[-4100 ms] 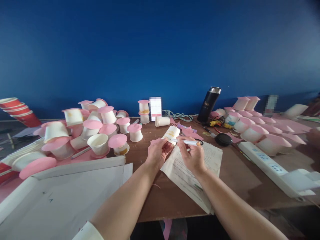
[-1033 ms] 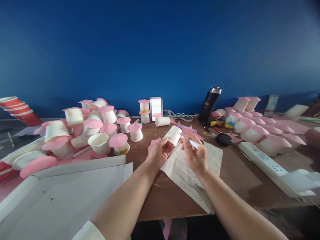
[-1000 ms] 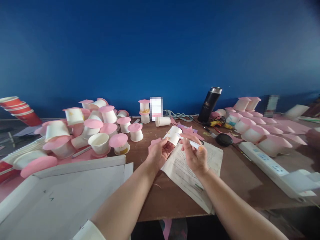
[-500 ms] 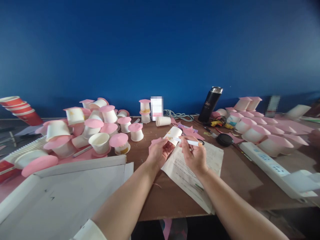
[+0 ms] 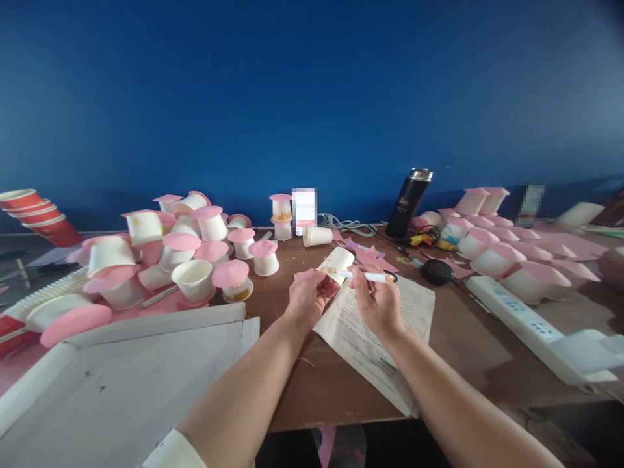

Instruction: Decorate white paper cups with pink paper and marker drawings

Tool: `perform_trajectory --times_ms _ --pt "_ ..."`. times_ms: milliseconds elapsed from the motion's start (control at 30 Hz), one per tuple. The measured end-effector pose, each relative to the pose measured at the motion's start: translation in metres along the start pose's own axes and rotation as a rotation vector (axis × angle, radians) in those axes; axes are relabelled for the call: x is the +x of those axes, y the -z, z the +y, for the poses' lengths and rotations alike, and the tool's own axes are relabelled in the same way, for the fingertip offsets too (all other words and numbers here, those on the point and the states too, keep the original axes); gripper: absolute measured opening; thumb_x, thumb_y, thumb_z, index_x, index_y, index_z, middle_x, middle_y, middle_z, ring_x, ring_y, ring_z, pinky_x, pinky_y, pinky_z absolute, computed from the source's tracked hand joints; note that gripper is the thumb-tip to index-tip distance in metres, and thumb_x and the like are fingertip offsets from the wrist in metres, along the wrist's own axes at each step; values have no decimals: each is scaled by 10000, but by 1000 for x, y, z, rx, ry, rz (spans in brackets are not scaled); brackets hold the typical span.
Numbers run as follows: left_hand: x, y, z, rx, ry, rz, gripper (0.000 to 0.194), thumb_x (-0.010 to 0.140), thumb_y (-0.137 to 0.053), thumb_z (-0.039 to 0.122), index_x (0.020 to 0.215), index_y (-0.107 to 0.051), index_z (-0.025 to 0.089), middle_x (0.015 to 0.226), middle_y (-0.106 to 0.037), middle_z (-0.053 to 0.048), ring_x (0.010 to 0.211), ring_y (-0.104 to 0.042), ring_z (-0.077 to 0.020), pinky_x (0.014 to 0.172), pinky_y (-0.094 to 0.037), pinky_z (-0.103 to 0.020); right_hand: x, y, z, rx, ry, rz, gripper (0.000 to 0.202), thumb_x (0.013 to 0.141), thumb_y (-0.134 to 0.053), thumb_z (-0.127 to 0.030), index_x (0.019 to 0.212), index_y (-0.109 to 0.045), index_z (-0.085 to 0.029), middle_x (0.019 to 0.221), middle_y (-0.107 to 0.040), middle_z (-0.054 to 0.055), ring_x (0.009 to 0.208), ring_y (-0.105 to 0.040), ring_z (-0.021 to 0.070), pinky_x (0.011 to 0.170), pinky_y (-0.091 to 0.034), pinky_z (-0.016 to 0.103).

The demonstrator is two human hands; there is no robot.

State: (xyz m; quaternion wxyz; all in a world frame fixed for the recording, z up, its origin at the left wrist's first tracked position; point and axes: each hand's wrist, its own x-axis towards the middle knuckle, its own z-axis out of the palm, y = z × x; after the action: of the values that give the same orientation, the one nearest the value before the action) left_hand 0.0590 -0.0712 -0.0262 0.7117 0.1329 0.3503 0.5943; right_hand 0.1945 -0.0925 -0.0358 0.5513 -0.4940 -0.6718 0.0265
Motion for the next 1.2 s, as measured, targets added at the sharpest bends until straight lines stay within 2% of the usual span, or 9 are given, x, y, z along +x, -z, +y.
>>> perform_trajectory --times_ms 367,667,800,1000,1200 --pt "0 1 0 56 7 -2 126 807 -652 64 715 -596 129 651 -610 -18 581 -570 -93 613 -527 -231 0 0 0 5 -44 -15 295 998 -473 -376 926 -696 -196 704 -705 34 624 -670 172 618 -506 270" --pt "11 9 -8 161 43 25 142 733 -728 71 695 -617 150 627 -610 -8 571 -589 -110 593 -542 -240 0 -1 -3 55 -61 -139 289 980 -494 -384 867 -692 -207 705 -712 31 643 -676 175 628 -511 267" --pt "15 13 -12 220 5 30 157 707 -749 87 676 -611 154 594 -585 9 556 -580 -110 592 -547 -251 0 -2 -2 70 -82 -182 252 975 -510 -372 884 -681 -212 777 -738 35 714 -704 185 677 -521 272" --pt "9 9 -12 370 -24 -63 196 719 -686 82 568 -583 153 534 -528 21 504 -514 -94 550 -486 -225 -4 -5 2 112 -56 -370 131 939 -544 -270 987 -658 -227 867 -751 19 742 -713 170 668 -519 256" --pt "5 7 -10 484 -14 -144 167 757 -673 166 600 -616 170 598 -607 -34 648 -634 -174 621 -514 -267 -4 -5 3 76 -46 -370 108 941 -543 -252 953 -648 -232 883 -759 37 758 -717 181 714 -534 278"
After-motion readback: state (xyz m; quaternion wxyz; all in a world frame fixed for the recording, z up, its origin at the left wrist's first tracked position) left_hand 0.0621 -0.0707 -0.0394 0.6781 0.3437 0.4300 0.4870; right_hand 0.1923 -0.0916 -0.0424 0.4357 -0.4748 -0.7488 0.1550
